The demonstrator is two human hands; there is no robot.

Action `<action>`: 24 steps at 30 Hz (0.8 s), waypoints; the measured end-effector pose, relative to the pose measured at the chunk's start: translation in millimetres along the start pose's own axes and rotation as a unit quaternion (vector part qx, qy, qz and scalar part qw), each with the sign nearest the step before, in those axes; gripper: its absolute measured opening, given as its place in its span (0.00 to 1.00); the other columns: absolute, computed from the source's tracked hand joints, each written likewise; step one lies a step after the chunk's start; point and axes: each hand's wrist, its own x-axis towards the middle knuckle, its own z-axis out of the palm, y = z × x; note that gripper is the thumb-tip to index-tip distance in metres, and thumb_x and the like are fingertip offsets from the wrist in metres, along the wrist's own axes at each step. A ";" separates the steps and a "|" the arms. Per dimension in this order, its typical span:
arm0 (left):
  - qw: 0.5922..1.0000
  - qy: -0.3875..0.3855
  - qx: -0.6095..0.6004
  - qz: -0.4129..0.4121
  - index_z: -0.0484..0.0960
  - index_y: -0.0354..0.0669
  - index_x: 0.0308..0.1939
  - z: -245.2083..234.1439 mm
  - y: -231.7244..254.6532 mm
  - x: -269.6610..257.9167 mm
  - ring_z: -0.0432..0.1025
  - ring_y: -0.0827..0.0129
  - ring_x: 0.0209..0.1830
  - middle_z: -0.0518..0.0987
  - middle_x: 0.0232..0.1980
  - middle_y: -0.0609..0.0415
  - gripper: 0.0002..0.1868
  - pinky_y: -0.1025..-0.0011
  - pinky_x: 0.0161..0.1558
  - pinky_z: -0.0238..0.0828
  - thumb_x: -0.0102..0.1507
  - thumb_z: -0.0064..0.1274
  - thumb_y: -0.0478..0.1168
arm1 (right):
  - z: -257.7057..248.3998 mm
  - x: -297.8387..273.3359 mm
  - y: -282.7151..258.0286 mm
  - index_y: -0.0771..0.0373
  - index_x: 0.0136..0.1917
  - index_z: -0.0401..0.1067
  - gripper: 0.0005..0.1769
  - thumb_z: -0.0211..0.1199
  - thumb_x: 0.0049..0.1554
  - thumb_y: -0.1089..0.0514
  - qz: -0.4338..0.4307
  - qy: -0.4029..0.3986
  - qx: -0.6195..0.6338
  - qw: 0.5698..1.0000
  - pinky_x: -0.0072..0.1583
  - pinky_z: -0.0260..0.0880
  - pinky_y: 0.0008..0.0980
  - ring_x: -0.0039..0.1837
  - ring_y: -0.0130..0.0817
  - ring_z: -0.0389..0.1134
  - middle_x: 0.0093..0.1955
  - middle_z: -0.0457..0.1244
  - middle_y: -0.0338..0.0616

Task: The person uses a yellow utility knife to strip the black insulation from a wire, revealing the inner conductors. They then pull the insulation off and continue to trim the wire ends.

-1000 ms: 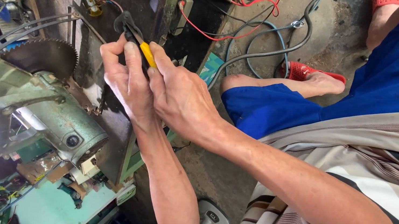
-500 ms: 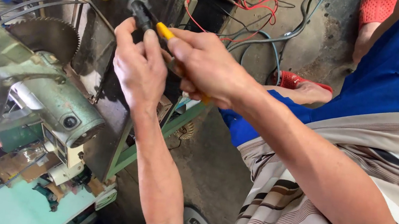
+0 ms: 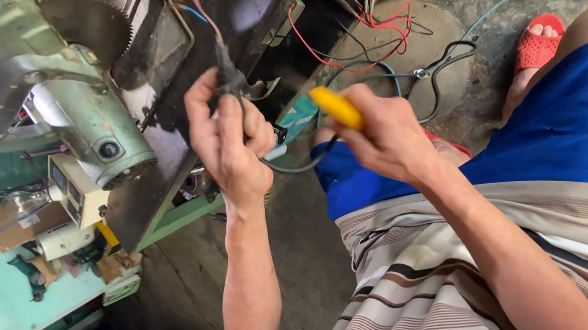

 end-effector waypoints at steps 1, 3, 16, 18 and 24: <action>1.000 0.002 -0.004 0.003 0.61 0.40 0.66 0.3 -3.6 -5.9 0.47 0.79 0.12 0.54 0.21 0.57 0.15 0.82 0.15 0.48 0.76 0.36 0.36 | -1.4 0.5 1.7 0.64 0.53 0.67 0.12 0.66 0.59 0.60 -0.002 -0.002 -0.004 1.000 0.39 0.66 0.55 0.35 0.66 0.67 0.33 0.65 0.58; 0.997 -0.011 -0.058 -0.050 0.62 0.44 0.64 5.2 -14.0 -22.3 0.45 0.80 0.12 0.52 0.21 0.59 0.13 0.82 0.14 0.46 0.75 0.36 0.35 | -7.8 -4.9 6.6 0.64 0.53 0.73 0.06 0.65 0.62 0.65 0.009 0.070 0.202 0.977 0.40 0.67 0.24 0.35 0.27 0.66 0.31 0.65 0.40; 0.990 -0.053 0.043 -0.120 0.57 0.35 0.62 36.1 -28.5 -70.0 0.57 0.78 0.12 0.60 0.19 0.54 0.15 0.82 0.15 0.52 0.73 0.37 0.37 | -4.3 -11.4 -18.8 0.65 0.57 0.72 0.13 0.66 0.59 0.65 -0.122 0.085 0.026 0.989 0.43 0.72 0.41 0.39 0.52 0.70 0.39 0.62 0.52; 0.986 -0.097 0.078 -0.107 0.59 0.37 0.64 38.3 -19.4 -66.9 0.59 0.83 0.14 0.62 0.18 0.56 0.17 0.87 0.18 0.58 0.74 0.38 0.40 | -2.6 -18.2 -15.4 0.63 0.53 0.72 0.07 0.64 0.60 0.63 -0.118 0.086 -0.006 0.989 0.41 0.70 0.38 0.36 0.49 0.67 0.36 0.59 0.46; 0.967 -0.165 0.173 -0.085 0.71 0.35 0.57 27.8 -8.1 -62.4 0.62 0.81 0.15 0.69 0.18 0.56 0.12 0.86 0.18 0.58 0.70 0.44 0.33 | -27.4 -17.2 -31.7 0.63 0.50 0.73 0.09 0.67 0.56 0.69 -0.033 0.044 0.143 0.988 0.37 0.63 0.27 0.31 0.28 0.60 0.29 0.60 0.41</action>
